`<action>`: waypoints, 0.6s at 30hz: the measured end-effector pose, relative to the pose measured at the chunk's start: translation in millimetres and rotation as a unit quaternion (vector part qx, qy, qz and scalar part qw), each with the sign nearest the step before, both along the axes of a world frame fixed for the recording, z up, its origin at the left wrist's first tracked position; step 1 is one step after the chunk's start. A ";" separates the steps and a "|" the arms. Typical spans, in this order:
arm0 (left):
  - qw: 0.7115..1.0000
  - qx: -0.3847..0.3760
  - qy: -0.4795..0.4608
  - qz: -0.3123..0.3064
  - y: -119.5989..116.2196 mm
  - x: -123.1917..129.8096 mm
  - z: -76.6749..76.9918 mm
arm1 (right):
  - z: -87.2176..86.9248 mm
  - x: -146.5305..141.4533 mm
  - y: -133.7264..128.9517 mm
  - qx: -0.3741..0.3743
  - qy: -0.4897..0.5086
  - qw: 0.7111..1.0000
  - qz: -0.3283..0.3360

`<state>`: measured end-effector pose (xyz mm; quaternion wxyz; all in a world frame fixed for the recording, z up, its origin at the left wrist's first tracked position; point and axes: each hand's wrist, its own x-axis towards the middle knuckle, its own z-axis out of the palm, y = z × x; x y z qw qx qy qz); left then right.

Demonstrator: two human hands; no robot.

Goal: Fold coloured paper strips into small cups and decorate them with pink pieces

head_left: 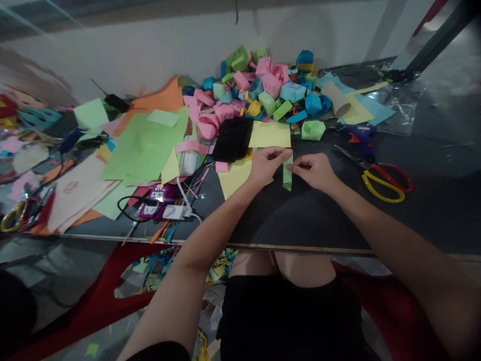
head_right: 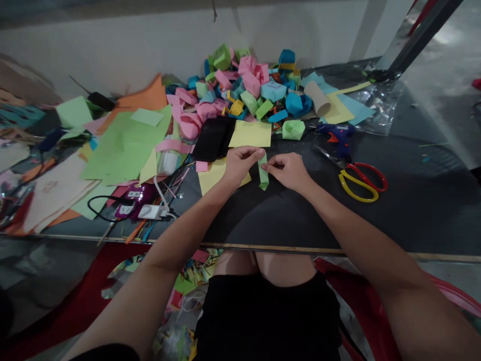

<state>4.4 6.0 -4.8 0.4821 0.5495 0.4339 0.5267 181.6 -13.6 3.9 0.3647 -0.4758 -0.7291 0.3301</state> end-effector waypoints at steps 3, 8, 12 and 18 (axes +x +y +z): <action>0.997 -0.040 -0.004 -0.060 2.6 -1.3 -4.1 | -2.6 0.6 2.1 -0.006 -0.008 1.000 0.017; 0.997 -0.067 0.005 -0.048 -1.0 -1.1 -3.5 | -4.5 0.4 4.1 -0.022 0.009 0.999 0.036; 0.997 -0.042 -0.033 -0.051 -3.3 1.4 -3.8 | -1.1 0.6 3.1 -0.015 0.017 0.999 0.031; 0.997 -0.024 -0.052 -0.052 -4.7 2.2 -2.5 | 4.4 1.2 0.1 -0.016 0.018 1.000 0.019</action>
